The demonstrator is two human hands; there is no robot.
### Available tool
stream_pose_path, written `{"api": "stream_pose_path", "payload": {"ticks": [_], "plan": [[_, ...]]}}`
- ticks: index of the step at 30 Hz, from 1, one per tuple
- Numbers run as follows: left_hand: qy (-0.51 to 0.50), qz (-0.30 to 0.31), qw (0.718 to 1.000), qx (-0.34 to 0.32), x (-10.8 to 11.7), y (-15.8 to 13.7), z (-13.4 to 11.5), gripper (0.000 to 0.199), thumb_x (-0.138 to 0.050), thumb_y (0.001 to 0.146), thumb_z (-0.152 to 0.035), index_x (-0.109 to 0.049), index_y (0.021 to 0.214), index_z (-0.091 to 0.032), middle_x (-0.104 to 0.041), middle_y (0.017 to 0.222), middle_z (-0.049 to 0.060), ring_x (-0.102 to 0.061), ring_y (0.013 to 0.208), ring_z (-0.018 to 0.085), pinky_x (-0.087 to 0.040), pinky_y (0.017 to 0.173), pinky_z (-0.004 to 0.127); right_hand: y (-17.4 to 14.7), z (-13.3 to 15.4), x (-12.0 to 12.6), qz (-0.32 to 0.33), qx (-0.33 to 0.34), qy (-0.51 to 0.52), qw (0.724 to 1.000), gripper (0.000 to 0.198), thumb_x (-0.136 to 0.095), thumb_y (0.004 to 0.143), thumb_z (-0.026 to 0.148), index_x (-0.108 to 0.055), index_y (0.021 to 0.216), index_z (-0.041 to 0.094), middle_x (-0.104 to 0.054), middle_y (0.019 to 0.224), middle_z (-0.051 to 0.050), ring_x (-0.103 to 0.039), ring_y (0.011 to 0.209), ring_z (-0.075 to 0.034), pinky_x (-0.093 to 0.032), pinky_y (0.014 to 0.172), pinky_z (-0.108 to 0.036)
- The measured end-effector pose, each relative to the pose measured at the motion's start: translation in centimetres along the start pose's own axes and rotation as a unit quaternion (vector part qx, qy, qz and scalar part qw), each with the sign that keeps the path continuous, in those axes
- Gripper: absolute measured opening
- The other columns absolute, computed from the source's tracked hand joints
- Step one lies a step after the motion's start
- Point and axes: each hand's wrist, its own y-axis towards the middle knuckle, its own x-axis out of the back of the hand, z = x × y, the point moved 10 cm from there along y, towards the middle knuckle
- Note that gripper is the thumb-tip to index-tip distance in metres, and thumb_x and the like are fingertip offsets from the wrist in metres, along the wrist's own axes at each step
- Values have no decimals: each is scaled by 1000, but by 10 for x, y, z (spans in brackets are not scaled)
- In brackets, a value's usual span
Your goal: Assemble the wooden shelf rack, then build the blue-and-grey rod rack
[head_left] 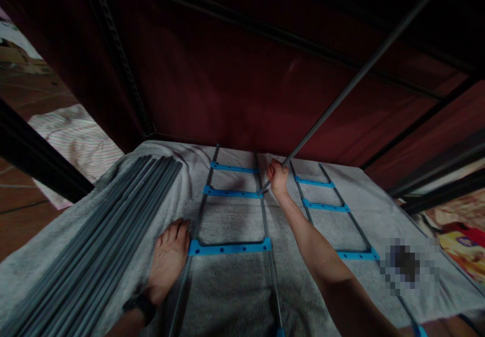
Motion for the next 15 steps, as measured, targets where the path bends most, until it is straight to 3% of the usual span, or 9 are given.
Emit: {"api": "stream_pose_path", "payload": {"ticks": [9,15], "plan": [[-5,4,1000,1,-1,1,0,43,-29,98,-30,-54,129,-14,-58,132,16,-56,112,31,-44,93,46,5,-3,3,-7,0,-5,1000,43,-53,75,45,-25,50,26,-24,40,8,-21,37,-8,-15,39,-26],[-14,3,1000,-2,-6,0,3,44,-30,98,-31,-53,132,-15,-57,133,15,-55,117,32,-43,97,47,4,-6,-12,40,8,-40,998,43,-53,78,43,-28,47,25,-26,39,7,-24,38,-8,-18,41,-26]]}}
